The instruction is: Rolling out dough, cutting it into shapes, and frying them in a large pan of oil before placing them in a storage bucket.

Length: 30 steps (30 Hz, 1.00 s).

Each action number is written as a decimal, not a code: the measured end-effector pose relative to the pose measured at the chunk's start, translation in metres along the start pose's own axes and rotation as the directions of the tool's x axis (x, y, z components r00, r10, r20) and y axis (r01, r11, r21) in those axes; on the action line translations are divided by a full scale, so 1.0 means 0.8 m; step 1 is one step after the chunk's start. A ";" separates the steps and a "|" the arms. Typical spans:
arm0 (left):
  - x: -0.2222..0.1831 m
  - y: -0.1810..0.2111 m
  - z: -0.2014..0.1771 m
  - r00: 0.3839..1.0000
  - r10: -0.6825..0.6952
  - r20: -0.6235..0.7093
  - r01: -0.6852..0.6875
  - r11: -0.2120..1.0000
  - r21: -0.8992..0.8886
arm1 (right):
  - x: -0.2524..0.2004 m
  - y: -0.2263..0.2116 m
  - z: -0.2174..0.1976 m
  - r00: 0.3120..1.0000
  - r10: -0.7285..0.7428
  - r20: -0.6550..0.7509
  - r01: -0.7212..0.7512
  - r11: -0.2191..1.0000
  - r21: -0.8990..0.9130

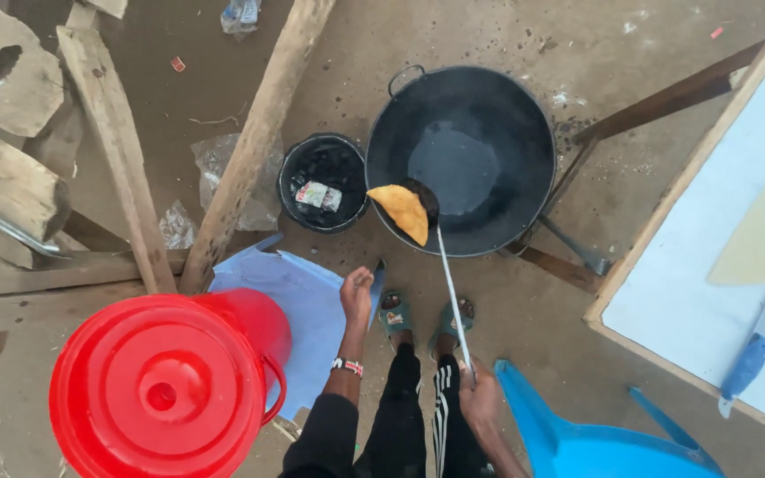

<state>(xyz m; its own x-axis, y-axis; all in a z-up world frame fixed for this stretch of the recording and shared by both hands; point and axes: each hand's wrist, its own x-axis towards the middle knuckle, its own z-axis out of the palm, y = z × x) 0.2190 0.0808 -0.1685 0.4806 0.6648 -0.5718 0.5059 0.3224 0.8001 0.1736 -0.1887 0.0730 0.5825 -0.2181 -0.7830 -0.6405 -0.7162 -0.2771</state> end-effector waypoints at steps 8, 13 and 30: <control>-0.098 -0.065 -0.082 0.971 -0.237 0.022 0.236 0.970 0.059 | 0.041 0.036 0.025 0.973 -0.205 -0.105 0.212 0.975 0.062; -0.101 -0.077 -0.092 0.973 -0.219 0.078 0.212 0.973 0.091 | 0.029 0.026 0.021 0.989 -0.134 -0.067 0.138 0.989 0.057; -0.061 -0.047 -0.083 0.979 -0.115 0.167 0.061 0.952 0.301 | 0.052 0.024 0.025 0.985 -0.152 -0.083 0.152 0.988 0.001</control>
<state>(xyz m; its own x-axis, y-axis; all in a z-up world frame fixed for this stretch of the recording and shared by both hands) 0.1289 0.0807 -0.1589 0.5319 0.5012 -0.6825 0.7264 0.1442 0.6720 0.1752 -0.1983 0.0236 0.7125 -0.1613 -0.6829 -0.5451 -0.7401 -0.3939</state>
